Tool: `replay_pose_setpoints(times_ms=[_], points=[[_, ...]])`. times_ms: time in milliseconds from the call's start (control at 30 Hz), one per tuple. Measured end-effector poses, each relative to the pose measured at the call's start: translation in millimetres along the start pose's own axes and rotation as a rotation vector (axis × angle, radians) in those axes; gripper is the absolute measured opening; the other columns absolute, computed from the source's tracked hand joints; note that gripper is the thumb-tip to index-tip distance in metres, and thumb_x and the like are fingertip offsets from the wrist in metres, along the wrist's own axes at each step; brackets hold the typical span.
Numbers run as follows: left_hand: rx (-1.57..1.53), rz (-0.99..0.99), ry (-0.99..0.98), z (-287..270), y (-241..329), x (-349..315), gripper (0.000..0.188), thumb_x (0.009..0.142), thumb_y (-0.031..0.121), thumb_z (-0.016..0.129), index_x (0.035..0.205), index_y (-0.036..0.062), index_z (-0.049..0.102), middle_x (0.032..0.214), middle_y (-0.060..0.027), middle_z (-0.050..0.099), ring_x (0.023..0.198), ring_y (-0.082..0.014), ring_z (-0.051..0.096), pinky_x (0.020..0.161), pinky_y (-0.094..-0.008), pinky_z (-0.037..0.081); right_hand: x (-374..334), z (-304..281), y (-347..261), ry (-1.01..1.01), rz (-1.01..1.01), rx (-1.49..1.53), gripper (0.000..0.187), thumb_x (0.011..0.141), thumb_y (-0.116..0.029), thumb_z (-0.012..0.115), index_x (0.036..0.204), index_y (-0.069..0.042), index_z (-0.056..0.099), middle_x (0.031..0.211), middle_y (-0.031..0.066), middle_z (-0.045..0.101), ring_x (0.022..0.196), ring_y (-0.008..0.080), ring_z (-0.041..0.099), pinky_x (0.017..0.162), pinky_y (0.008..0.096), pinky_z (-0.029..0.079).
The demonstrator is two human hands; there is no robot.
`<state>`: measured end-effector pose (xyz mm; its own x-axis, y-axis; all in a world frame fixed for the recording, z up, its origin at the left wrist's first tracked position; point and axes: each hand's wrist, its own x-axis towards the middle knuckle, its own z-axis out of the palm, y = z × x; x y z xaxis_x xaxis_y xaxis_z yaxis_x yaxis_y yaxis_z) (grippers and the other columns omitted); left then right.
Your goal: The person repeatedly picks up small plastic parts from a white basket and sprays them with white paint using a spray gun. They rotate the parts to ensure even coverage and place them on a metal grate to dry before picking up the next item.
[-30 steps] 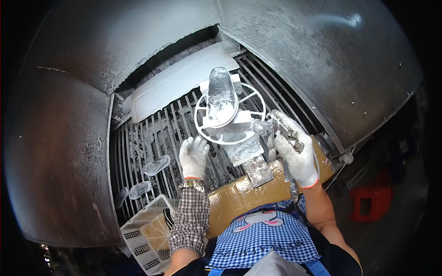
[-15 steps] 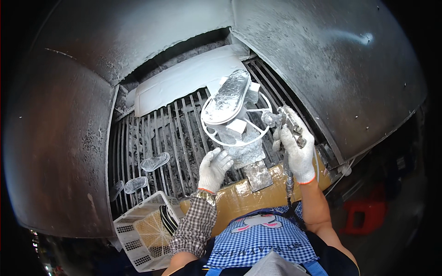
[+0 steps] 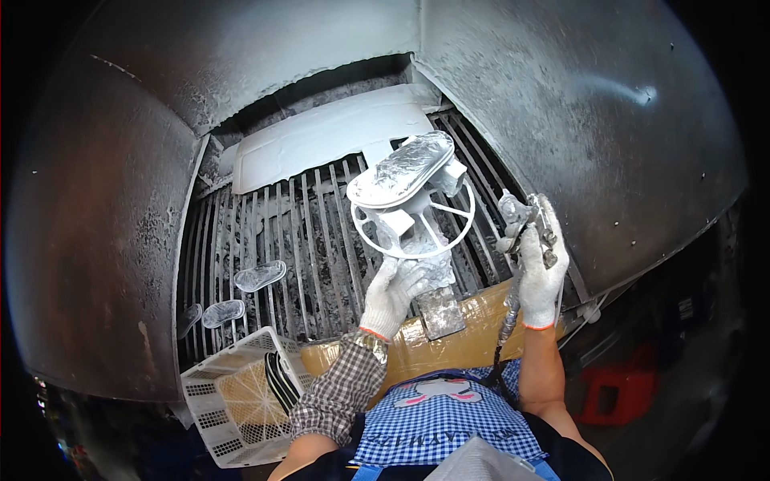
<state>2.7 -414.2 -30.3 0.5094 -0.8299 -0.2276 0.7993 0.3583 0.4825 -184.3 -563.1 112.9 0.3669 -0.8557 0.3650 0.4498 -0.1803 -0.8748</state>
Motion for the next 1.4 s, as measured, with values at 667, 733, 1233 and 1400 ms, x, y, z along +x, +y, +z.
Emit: replay_pose_setpoints(times_ms=[667, 733, 1233, 1400], points=[[-0.012, 0.154, 0.011, -7.0, 35.3, 8.2, 0.049, 0.104, 0.031, 0.061, 0.143, 0.0007, 0.056, 0.136, -0.0203, 0.066, 0.125, -0.0392, 0.063, 0.11, -0.0548, 0.051, -25.6, -7.7, -4.5, -0.192, 0.193, -0.099, 0.061, 0.107, -0.016, 0.066, 0.159, 0.006, 0.043, 0.113, 0.0091, 0.073, 0.09, 0.0109, 0.068, 0.084, 0.0263, 0.057], [-0.002, 0.155, -0.003, -10.4, 39.8, 9.7, 0.047, 0.104, 0.031, 0.062, 0.141, 0.0018, 0.057, 0.135, -0.0197, 0.066, 0.124, -0.0366, 0.064, 0.11, -0.0531, 0.051, -30.4, -30.2, 21.2, -0.168, 0.187, -0.244, 0.06, 0.107, -0.02, 0.067, 0.158, 0.006, 0.045, 0.129, 0.0129, 0.074, 0.105, 0.0156, 0.071, 0.096, 0.0299, 0.056], [0.387, 0.507, 0.203, 49.9, 24.8, -9.6, 0.034, 0.102, 0.013, 0.069, 0.134, 0.0009, 0.064, 0.119, -0.007, 0.072, 0.1, -0.0152, 0.07, 0.084, -0.0305, 0.055, -102.1, -164.4, 178.5, -0.046, 0.499, -1.046, 0.055, 0.101, -0.03, 0.067, 0.146, 0.001, 0.059, 0.126, 0.0302, 0.071, 0.119, 0.0447, 0.069, 0.104, 0.0459, 0.052], [0.155, 0.313, 0.03, 105.2, 21.6, 14.2, 0.039, 0.101, 0.015, 0.073, 0.135, -0.0004, 0.061, 0.12, -0.0096, 0.07, 0.107, -0.02, 0.068, 0.091, -0.0347, 0.056, -108.4, -174.0, 189.5, -0.064, 0.48, -1.096, 0.056, 0.101, -0.033, 0.067, 0.146, 0.0, 0.059, 0.127, 0.0307, 0.071, 0.121, 0.0462, 0.067, 0.104, 0.0478, 0.052]])
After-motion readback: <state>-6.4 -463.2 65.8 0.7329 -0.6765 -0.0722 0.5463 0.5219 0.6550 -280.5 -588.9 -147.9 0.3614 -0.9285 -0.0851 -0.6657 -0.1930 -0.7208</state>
